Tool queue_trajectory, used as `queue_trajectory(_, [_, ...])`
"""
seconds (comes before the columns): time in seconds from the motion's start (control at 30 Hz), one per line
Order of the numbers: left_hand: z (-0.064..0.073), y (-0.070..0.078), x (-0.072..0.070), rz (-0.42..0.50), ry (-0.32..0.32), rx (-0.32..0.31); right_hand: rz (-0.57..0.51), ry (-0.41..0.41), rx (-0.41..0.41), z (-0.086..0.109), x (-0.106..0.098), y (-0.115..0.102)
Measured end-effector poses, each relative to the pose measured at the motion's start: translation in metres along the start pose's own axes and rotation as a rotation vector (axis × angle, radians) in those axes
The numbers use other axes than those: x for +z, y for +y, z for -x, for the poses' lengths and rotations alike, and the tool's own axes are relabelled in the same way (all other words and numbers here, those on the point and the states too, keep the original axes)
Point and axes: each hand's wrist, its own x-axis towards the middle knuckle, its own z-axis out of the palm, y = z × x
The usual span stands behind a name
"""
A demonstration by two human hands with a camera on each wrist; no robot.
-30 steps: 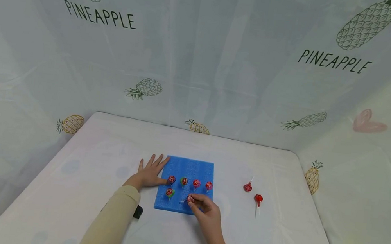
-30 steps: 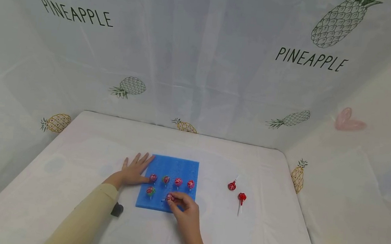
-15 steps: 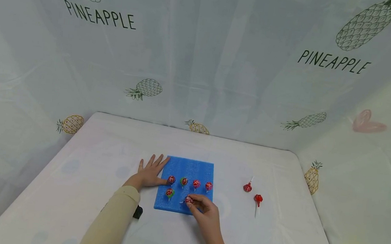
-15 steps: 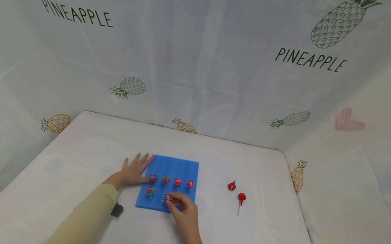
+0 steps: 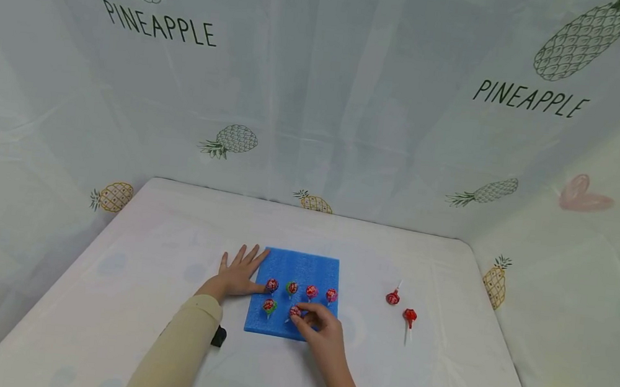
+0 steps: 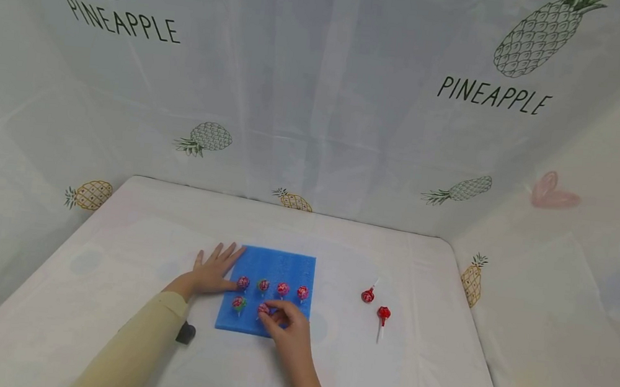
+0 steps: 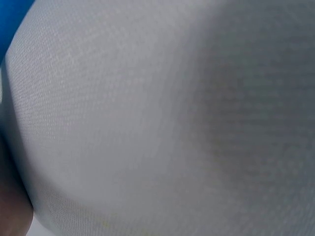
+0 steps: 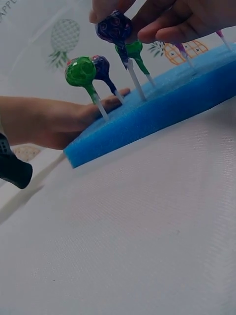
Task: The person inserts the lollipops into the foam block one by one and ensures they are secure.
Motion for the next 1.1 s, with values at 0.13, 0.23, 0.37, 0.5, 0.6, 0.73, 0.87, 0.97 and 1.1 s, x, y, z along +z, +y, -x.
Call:
queue_trajectory(0.13, [-0.002, -0.002, 0.002, -0.005, 0.002, 0.002, 0.039, 0.002, -0.048, -0.002, 0.003, -0.006])
queue_trajectory(0.23, [-0.002, -0.003, 0.003, -0.006, 0.004, 0.004, 0.071, 0.004, -0.115, -0.001, 0.003, -0.021])
queue_trajectory(0.37, [-0.002, -0.003, 0.003, -0.003, 0.003, 0.007, 0.097, 0.004, -0.173, 0.001, 0.002, -0.038])
queue_trajectory(0.5, [-0.002, -0.003, 0.003, 0.0, 0.002, 0.007, 0.106, 0.002, -0.169, 0.001, 0.002, -0.042])
queue_trajectory(0.6, [-0.004, -0.004, 0.003, -0.007, -0.002, 0.002, 0.104, -0.001, -0.15, 0.0, 0.003, -0.042])
queue_trajectory(0.73, [-0.005, -0.004, 0.004, -0.026, -0.011, -0.008, 0.108, -0.002, -0.14, -0.004, 0.005, -0.03])
queue_trajectory(0.87, [-0.003, -0.003, 0.002, -0.011, -0.01, -0.006, 0.116, 0.005, -0.145, -0.011, 0.009, -0.007])
queue_trajectory(0.97, [-0.002, -0.001, 0.0, 0.002, -0.005, -0.002, 0.114, 0.008, -0.16, -0.013, 0.01, 0.002])
queue_trajectory(1.1, [-0.001, 0.001, 0.0, -0.002, 0.0, 0.004, 0.12, 0.006, -0.187, -0.013, 0.01, 0.006])
